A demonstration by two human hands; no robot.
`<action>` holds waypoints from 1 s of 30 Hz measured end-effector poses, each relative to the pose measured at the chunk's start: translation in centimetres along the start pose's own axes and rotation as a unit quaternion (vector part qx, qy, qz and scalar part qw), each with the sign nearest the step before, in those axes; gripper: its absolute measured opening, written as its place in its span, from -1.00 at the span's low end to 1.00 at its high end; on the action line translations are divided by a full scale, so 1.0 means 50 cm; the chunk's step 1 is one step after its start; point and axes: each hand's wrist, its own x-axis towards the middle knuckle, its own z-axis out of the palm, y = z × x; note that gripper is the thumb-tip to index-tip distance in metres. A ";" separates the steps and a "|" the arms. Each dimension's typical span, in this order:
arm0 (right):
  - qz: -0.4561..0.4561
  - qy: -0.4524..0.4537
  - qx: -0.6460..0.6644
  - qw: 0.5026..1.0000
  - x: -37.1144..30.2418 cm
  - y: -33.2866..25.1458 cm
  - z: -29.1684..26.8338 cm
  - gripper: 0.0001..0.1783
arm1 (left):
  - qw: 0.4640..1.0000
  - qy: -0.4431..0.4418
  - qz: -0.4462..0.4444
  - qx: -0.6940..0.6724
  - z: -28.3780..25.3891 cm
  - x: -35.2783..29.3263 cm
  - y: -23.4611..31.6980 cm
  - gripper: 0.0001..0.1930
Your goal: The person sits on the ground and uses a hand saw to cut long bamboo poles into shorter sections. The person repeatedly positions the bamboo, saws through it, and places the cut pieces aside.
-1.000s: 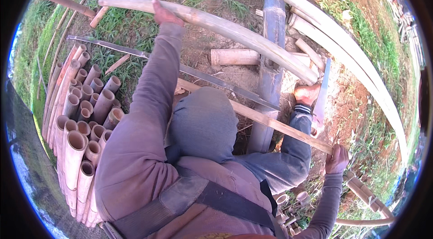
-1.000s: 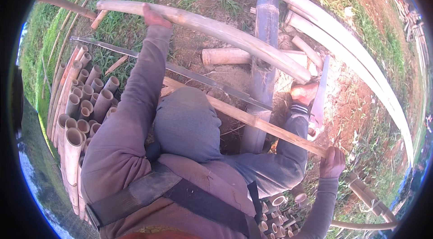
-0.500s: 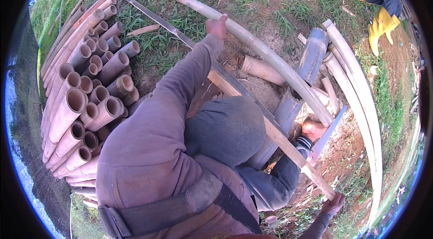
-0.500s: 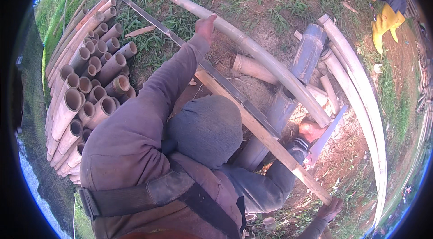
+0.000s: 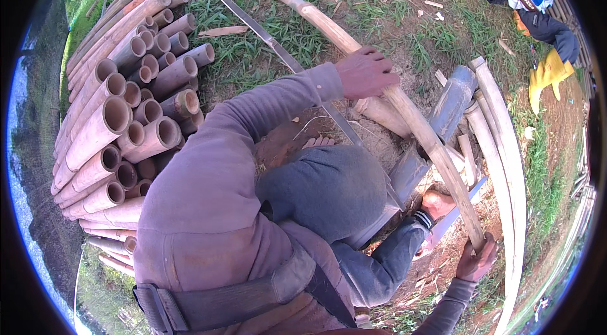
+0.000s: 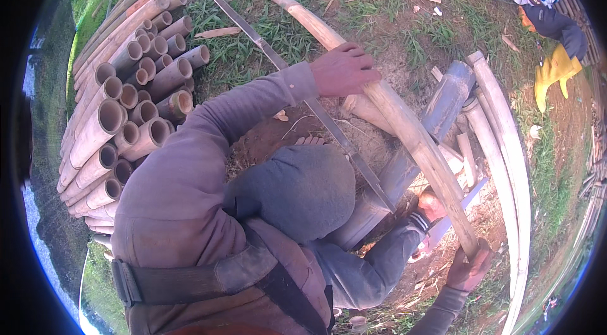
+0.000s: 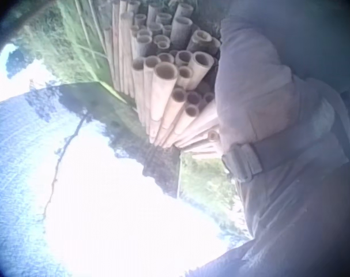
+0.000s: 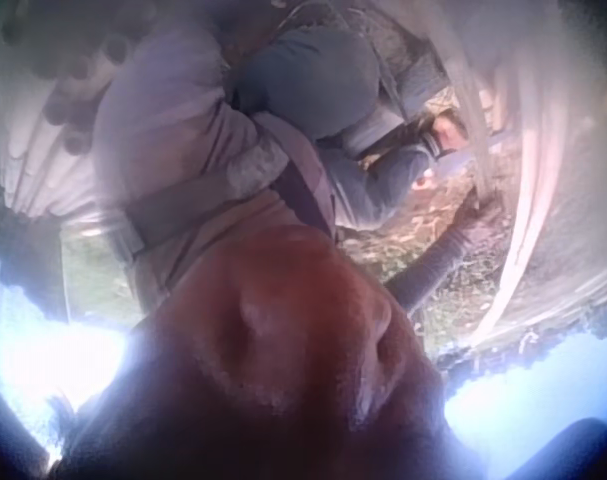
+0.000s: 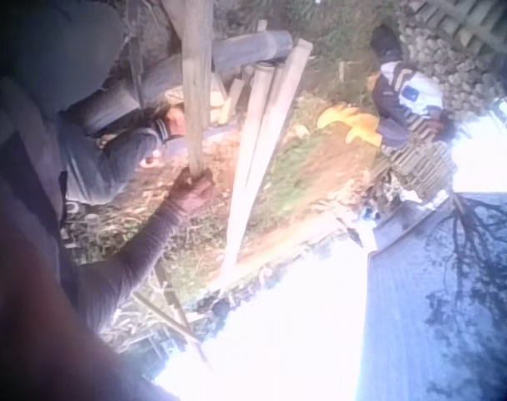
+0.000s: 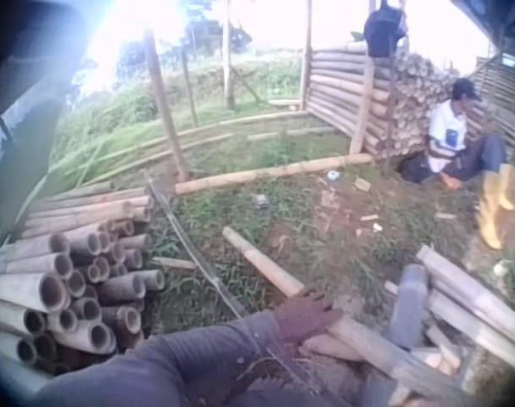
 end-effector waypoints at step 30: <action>-0.102 -0.024 0.139 0.985 0.214 -0.336 0.353 -0.42 | 0.952 0.065 -0.294 0.045 0.133 -0.133 -0.313 -0.51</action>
